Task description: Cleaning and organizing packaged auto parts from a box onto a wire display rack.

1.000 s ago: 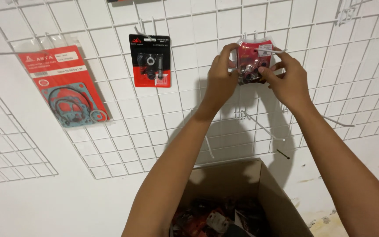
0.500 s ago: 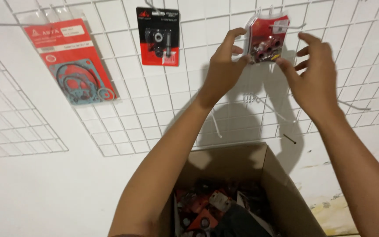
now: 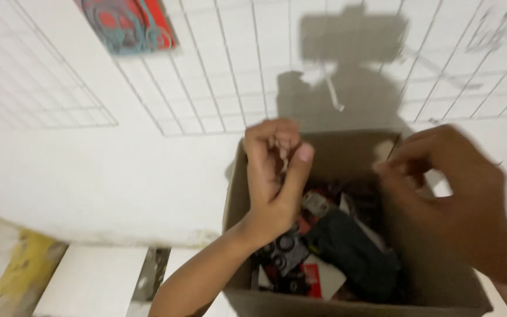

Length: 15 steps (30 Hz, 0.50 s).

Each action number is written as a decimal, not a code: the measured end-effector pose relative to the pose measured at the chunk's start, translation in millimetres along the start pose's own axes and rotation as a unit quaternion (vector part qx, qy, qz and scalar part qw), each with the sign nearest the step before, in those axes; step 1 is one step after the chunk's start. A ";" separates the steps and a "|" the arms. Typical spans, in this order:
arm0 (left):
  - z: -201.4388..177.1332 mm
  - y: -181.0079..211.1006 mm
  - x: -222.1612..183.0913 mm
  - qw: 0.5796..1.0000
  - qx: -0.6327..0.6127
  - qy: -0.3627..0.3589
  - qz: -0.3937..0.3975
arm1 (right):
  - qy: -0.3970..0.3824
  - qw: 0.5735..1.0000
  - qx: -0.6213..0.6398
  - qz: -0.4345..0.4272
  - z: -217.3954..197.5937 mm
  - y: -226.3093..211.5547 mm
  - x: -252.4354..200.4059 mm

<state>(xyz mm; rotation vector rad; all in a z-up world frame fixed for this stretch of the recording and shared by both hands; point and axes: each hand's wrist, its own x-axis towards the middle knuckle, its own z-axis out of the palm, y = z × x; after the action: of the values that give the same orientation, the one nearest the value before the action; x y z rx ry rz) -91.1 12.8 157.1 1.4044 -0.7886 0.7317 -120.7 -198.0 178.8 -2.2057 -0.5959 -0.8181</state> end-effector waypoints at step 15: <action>4.2 -251.7 -117.9 0.534 0.481 -0.658 -0.225 | -0.622 0.730 -0.262 0.103 185.0 161.7 -93.9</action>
<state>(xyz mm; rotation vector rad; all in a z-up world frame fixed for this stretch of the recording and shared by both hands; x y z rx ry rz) 51.6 0.5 -81.0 3.1199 -1.0452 -0.7124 -17.1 -182.0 -62.5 -3.0880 -0.7112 0.9104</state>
